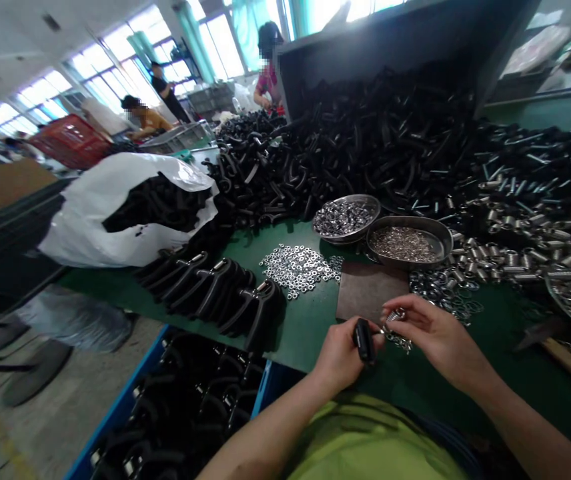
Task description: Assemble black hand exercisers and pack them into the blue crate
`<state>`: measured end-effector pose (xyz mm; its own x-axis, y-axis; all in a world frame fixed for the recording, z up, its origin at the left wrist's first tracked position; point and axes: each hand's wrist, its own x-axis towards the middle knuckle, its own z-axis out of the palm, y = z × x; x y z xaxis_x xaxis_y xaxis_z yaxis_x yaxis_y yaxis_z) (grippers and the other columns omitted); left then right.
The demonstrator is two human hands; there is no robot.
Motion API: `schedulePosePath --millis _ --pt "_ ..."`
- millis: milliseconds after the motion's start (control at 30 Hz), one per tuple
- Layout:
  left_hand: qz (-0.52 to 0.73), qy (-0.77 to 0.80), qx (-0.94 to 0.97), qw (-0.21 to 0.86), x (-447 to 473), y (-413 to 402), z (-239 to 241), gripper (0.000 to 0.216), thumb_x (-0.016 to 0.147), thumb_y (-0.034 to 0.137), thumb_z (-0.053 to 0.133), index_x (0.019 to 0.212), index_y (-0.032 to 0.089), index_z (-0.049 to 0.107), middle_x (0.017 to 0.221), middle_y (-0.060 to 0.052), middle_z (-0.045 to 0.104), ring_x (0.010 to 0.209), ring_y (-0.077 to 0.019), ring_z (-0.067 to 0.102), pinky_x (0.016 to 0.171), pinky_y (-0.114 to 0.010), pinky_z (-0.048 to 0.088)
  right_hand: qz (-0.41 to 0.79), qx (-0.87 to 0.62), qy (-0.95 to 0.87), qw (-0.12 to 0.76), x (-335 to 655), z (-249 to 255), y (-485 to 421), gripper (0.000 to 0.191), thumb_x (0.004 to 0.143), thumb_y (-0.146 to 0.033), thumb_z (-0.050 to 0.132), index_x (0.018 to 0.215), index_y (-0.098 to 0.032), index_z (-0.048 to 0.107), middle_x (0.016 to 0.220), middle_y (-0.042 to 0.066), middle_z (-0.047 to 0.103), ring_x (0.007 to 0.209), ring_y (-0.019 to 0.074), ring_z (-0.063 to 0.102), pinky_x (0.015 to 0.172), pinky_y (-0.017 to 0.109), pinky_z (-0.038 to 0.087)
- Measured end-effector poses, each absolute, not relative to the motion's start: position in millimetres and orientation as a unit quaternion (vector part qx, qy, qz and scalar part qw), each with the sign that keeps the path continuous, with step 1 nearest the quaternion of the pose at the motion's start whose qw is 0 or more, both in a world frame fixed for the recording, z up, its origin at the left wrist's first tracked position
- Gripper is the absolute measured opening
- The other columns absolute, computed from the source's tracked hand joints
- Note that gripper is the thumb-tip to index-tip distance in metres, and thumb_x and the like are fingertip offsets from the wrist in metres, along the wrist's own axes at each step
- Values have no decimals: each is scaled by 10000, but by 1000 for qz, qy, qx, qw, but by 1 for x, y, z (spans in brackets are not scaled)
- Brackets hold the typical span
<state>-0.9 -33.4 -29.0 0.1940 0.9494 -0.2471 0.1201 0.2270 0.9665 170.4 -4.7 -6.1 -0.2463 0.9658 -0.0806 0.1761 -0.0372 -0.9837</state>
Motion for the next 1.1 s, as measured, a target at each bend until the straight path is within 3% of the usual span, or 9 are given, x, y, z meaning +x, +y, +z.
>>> schedulePosePath --millis 133,267,700,900,1000,1100 --pt "370 476 280 748 10 -30 -35 280 660 371 698 756 171 527 482 75 407 403 -54 334 419 -186 280 455 -503 -621 394 168 -2 -9 260 742 -385 668 949 -228 646 925 57 684 838 227 658 768 349 537" --pt "364 423 183 809 18 -27 -34 309 572 233 741 748 164 497 524 81 385 441 -31 307 427 -159 242 428 -495 -630 419 162 12 -16 223 761 -363 647 938 -227 652 932 63 684 828 225 657 752 353 550" --pt "347 446 288 773 31 -29 -26 276 626 326 697 759 164 517 534 74 399 460 -56 341 452 -190 279 339 -511 -688 388 161 14 -18 181 784 -180 567 923 -258 654 903 8 681 844 182 639 763 311 504" --pt "317 505 430 678 30 -34 -20 326 661 403 697 831 169 548 620 47 458 516 -76 372 465 -199 275 432 -532 -609 401 164 3 -18 189 787 -241 593 973 -238 623 902 9 682 815 171 650 730 289 509" --pt "260 456 437 731 27 -40 -17 388 650 479 701 785 166 515 575 56 420 482 -64 330 445 -197 237 493 -511 -601 368 190 -4 -13 248 802 -315 586 1031 -220 604 885 14 682 791 172 651 719 296 509" --pt "246 402 354 808 21 -43 -20 446 673 562 654 805 177 471 540 79 364 438 -46 269 416 -183 186 354 -585 -657 318 240 -17 -1 167 829 -327 531 892 -215 638 875 21 671 830 187 621 760 327 475"
